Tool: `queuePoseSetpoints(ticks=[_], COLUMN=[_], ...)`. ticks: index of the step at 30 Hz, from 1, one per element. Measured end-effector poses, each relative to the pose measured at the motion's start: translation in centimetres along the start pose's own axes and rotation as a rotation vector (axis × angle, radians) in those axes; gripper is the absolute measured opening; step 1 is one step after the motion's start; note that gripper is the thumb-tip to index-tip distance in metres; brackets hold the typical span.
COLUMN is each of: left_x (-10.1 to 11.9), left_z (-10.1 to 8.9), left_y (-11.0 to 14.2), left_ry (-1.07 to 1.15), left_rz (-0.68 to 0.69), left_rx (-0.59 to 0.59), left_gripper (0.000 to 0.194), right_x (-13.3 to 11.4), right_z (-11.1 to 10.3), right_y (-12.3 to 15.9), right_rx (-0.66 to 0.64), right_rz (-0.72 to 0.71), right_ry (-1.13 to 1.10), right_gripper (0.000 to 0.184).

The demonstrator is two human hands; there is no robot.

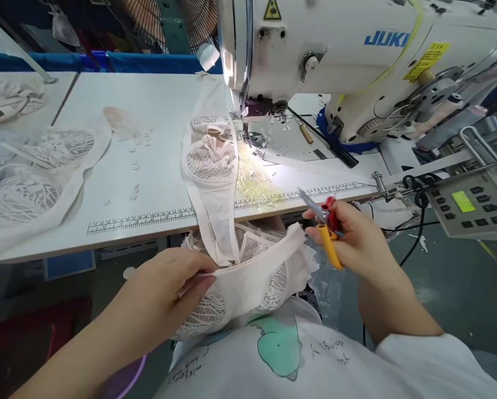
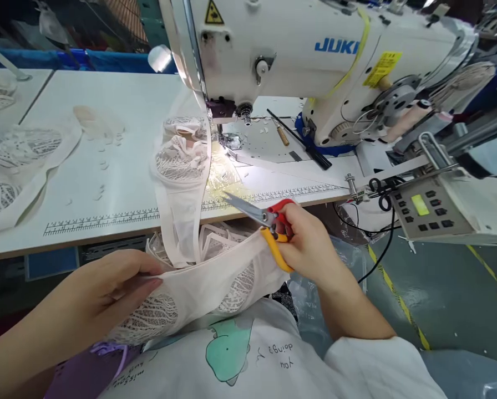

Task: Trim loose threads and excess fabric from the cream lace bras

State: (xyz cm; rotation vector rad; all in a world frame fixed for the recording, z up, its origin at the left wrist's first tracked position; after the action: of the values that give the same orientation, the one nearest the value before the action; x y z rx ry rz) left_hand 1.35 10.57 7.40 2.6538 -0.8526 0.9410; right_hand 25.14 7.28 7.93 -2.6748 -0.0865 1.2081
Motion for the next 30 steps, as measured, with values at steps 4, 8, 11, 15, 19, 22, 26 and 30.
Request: queuePoseSetpoints(ticks=[4,8,11,15,19,22,26,30], left_x=[3.0,5.9,5.9,2.8,-1.0,-2.4,-2.8,-1.9], left_z=[0.8,1.6,1.7,-1.3,-3.0,-3.2,-2.6,-1.6], left_y=[-0.7,-0.7,-0.7,-0.9,-0.5,-0.3,-0.5,-0.8], left_ry=[-0.086,-0.158,-0.187,-0.136,0.056,0.230,0.401,0.510], left_rz=[0.096,0.272,0.282,0.099,-0.087,-0.195,-0.315,-0.326], left_rx=[-0.069,-0.131,-0.179,-0.106,-0.160,-0.169,-0.112,-0.070], left_gripper=[0.013,0.020,0.021,0.022,0.020,0.017,0.010,0.010], right_x=[-4.3,-7.1,-7.0,-6.5,-5.5,-4.7,-4.1,-3.6], right_z=[4.8,9.9,10.9,10.0,9.3,9.4,9.6,9.5], right_y=[-0.7,-0.3,-0.3,-0.3,0.0,0.6,1.4,1.9], right_rx=[-0.212,-0.505,-0.546,-0.509,-0.478,-0.490,-0.494,-0.446], right_rz=[-0.190,-0.242,-0.206,-0.213,-0.152,-0.087,-0.050,-0.070], right_ry=[-0.160,-0.269,-0.287,-0.354,-0.427,-0.448,-0.415,-0.371], right_gripper=[0.014,0.020,0.020,0.020,0.018,0.018,0.017,0.009])
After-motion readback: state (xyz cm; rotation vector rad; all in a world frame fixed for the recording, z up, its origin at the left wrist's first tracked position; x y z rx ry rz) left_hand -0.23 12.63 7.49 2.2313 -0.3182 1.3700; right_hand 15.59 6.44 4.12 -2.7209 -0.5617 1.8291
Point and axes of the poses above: each hand's wrist, its own y-axis away from the middle knuckle, its own z-axis out of the palm, x = y × z, the point moved 10 cm from there along -y, towards the middle knuckle, and after that the axes turned 7 degrees about -z, right-handed, at the moved point
